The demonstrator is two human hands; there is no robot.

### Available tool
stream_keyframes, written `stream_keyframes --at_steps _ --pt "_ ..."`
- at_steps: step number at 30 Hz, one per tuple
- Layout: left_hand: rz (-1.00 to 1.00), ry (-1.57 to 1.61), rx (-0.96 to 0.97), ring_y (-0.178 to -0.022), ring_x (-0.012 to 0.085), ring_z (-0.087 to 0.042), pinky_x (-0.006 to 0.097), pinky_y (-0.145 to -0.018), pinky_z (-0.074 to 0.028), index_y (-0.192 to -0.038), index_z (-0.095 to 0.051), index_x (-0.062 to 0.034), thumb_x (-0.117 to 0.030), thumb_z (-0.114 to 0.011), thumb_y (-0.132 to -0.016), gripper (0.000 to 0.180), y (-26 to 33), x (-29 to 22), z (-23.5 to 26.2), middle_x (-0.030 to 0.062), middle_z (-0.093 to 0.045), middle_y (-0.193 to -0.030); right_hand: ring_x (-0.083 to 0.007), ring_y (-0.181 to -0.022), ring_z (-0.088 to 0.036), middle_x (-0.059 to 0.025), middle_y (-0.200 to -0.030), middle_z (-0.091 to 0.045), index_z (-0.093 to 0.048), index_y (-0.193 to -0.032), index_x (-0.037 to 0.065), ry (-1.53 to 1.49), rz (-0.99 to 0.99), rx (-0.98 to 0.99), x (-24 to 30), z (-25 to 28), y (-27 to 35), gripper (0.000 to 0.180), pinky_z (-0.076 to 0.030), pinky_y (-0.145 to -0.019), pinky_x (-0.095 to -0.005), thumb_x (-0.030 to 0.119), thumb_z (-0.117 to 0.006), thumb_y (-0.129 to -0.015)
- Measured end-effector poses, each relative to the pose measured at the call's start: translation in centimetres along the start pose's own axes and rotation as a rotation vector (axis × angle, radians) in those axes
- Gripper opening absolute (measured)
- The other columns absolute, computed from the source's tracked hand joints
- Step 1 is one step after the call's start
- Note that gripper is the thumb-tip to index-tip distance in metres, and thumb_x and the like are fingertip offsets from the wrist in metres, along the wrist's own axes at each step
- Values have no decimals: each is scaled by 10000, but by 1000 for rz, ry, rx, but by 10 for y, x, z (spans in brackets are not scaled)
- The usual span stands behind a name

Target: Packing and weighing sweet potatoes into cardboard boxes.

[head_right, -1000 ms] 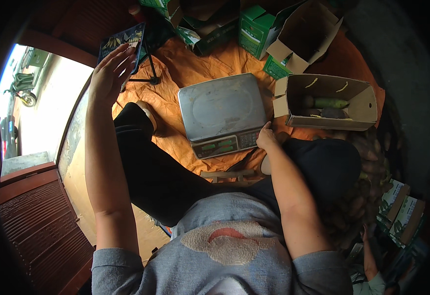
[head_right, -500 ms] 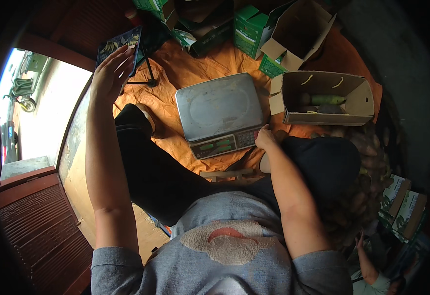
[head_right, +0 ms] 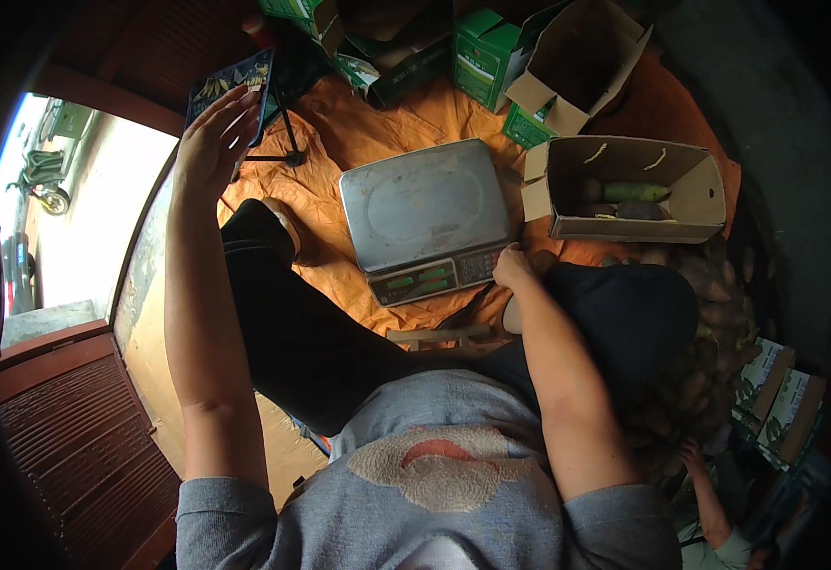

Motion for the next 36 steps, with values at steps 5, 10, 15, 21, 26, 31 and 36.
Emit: stream_keyframes --at_steps 5,10,15,21,26,31,36 --pt "1 -21 27 -1175 186 -640 298 -997 -517 -1366 -558 -4 -89 -517 -1030 349 5 3 -10 102 -679 -1252 -313 -836 -718 -254 -1039 -692 -100 -1524 -101 -651 -236 173 17 -81 20 785 -598 -673 -432 143 -540 -923" --pt "24 38 37 -1187 197 -631 316 -1025 -500 -1374 -550 1 -99 -525 -1027 362 3 6 -7 110 -675 -1258 -267 -652 -642 -192 -969 -667 244 -1563 174 -350 -290 404 30 -142 54 968 -576 -553 -408 77 -479 -926" --pt "-5 15 12 -1212 211 -611 338 -1046 -484 -1394 -533 6 -112 -513 -1032 381 8 -1 -5 129 -647 -1298 -260 -686 -637 -208 -992 -663 276 -1550 216 -328 -340 400 13 -144 39 1001 -576 -564 -406 62 -499 -935" --pt "-21 26 24 -1247 224 -586 365 -1076 -469 -1405 -519 13 -127 -512 -1036 395 7 -7 -7 151 -622 -1327 -229 -692 -615 -193 -1028 -657 280 -1551 254 -500 -335 425 19 -152 26 981 -563 -580 -361 89 -491 -968" --pt "-31 10 33 -1258 228 -578 370 -1081 -465 -1415 -506 16 -125 -510 -1038 403 9 -9 -14 152 -623 -1322 -220 -734 -587 -179 -1139 -606 277 -1548 298 -647 -365 472 23 -155 26 976 -581 -652 -376 79 -480 -972" --pt "-34 12 42 -1256 236 -580 374 -1084 -464 -1416 -502 22 -118 -503 -1039 402 10 -11 -21 160 -621 -1321 -215 -715 -577 -168 -1075 -611 284 -1543 313 -679 -384 476 32 -152 27 964 -577 -656 -374 81 -464 -980" --pt "-35 -12 72 -1249 239 -586 376 -1081 -468 -1420 -492 29 -116 -488 -1044 403 8 -9 -31 166 -617 -1326 -214 -712 -576 -169 -1050 -615 285 -1541 325 -730 -376 477 29 -156 21 969 -573 -659 -374 76 -465 -981"
Point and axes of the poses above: each hand's wrist, its own y-axis away from the middle knuckle, its own z-axis out of the back of the hand, x = y × z, the point moved 10 cm from there along -y, towards the middle knuckle
